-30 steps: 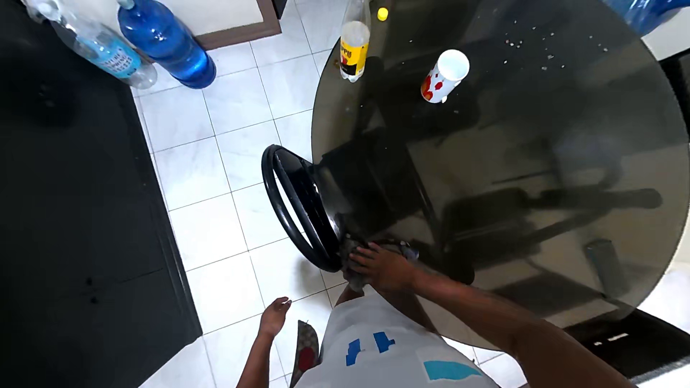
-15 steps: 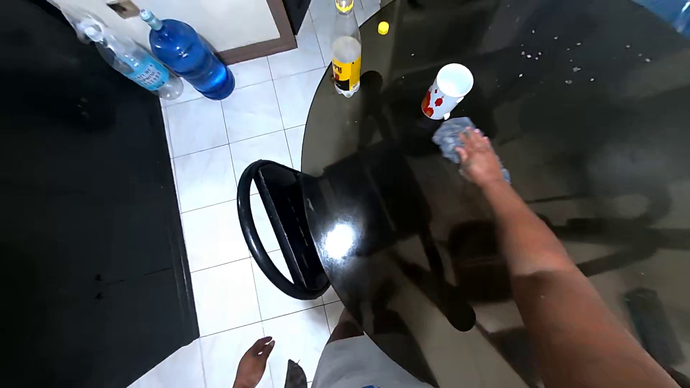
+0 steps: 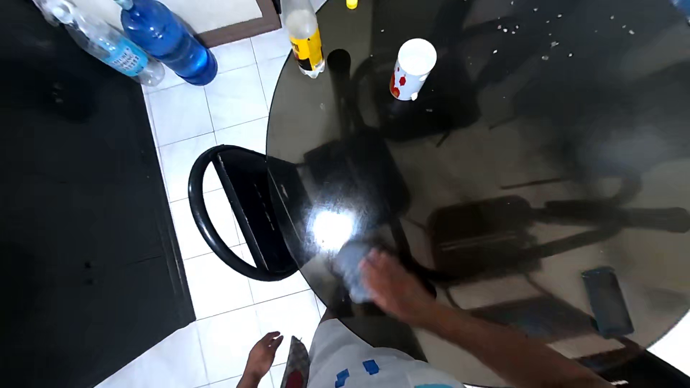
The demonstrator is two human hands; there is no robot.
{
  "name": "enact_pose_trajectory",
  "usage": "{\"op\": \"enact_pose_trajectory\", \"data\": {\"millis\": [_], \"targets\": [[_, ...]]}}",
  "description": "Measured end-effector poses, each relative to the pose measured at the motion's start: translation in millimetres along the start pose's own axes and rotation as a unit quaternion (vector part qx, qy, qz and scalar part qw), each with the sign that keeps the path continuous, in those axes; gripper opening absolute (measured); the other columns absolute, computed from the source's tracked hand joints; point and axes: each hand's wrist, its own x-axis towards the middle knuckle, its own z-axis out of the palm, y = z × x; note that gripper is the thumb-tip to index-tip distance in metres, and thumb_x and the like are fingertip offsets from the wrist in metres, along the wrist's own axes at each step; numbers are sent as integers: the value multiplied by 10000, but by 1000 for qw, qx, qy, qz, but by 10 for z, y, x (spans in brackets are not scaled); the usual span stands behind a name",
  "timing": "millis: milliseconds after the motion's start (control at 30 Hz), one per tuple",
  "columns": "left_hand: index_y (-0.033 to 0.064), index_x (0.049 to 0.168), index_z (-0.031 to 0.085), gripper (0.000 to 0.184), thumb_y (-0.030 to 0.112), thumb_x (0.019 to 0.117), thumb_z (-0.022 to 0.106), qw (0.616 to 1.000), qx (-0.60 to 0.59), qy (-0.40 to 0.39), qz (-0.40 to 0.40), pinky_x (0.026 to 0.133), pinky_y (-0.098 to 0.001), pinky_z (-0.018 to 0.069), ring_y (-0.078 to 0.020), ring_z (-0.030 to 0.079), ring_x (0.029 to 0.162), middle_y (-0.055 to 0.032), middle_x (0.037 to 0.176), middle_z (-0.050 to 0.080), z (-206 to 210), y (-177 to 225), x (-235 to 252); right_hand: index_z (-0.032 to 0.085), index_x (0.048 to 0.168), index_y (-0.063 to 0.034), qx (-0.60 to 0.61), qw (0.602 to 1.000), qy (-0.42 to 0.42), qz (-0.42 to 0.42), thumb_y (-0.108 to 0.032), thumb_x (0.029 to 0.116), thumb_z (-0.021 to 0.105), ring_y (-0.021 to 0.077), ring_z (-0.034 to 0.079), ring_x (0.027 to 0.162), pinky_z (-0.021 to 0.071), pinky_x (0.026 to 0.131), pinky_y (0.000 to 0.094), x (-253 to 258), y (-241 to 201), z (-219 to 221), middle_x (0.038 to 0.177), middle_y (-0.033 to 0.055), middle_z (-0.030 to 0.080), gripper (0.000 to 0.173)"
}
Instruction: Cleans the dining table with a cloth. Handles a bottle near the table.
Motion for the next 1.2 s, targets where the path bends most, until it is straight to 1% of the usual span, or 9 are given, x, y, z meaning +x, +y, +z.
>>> {"op": "enact_pose_trajectory", "data": {"millis": [100,167,500,567,633,733,900,1033,1200], "targets": [[0,1369,599,399,257,1064,576,1000,-18,0,18,1004,-541,513,-372,670,1140,-232,1283,667,-20,387,-33,582,1469,-193,6,983,-125,-138,-262,1055,555,296,216,1580,117,1249,660,-271,12,504,1648,-12,395,420],[16,1376,597,396,259,1064,575,999,-26,9,22,1007,-539,515,-357,667,1154,-220,1299,662,-70,569,-19,546,1495,-171,-5,985,-127,-117,-230,1042,571,295,264,1564,157,1258,630,-97,191,445,1638,21,412,457],[14,1368,598,386,246,1060,587,995,-75,66,-26,958,-545,524,-367,664,1133,-228,1279,666,107,315,-395,284,1602,14,-155,947,118,255,-307,1116,294,458,148,1567,130,1265,623,959,2924,-1747,1673,270,219,582],[21,1370,601,392,256,1057,594,996,-58,56,-26,974,-543,519,-365,666,1137,-226,1280,667,219,213,-455,366,1572,-10,-127,913,176,346,-308,1116,326,443,286,1529,264,1233,603,999,3277,-2193,1647,252,304,547],[17,1368,605,396,259,1055,596,998,-34,46,-20,983,-541,516,-364,671,1123,-230,1264,674,256,122,-471,484,1485,-2,-104,888,259,366,-274,1104,361,430,489,1404,405,1146,595,1011,3243,-2446,1544,258,457,484],[5,1365,605,398,252,1053,599,999,-14,26,-15,956,-538,525,-360,680,1082,-237,1243,680,336,-17,-449,499,1476,10,-78,922,286,250,-197,1089,418,338,525,1389,427,1172,465,735,2410,-2139,1517,232,502,446],[-11,1370,594,405,244,1056,590,1000,4,7,-3,947,-534,527,-364,681,1075,-244,1237,682,235,52,-266,555,1448,2,28,991,-121,46,-48,1040,519,311,374,1513,274,1261,478,-608,288,-285,1577,169,470,413],[-7,1367,588,374,213,1067,559,998,-52,29,14,921,-541,535,-362,664,1105,-246,1270,657,126,385,-253,610,1441,-150,28,986,-137,-88,-40,916,700,323,286,1555,206,1248,628,-1581,494,474,1630,28,425,544],[-8,1377,582,380,213,1069,556,999,-33,34,24,921,-531,540,-355,667,1100,-248,1275,653,139,600,-294,475,1538,-88,-84,992,-79,52,-91,959,663,327,292,1551,216,1250,590,-1057,1468,-506,1655,112,365,609]]}}
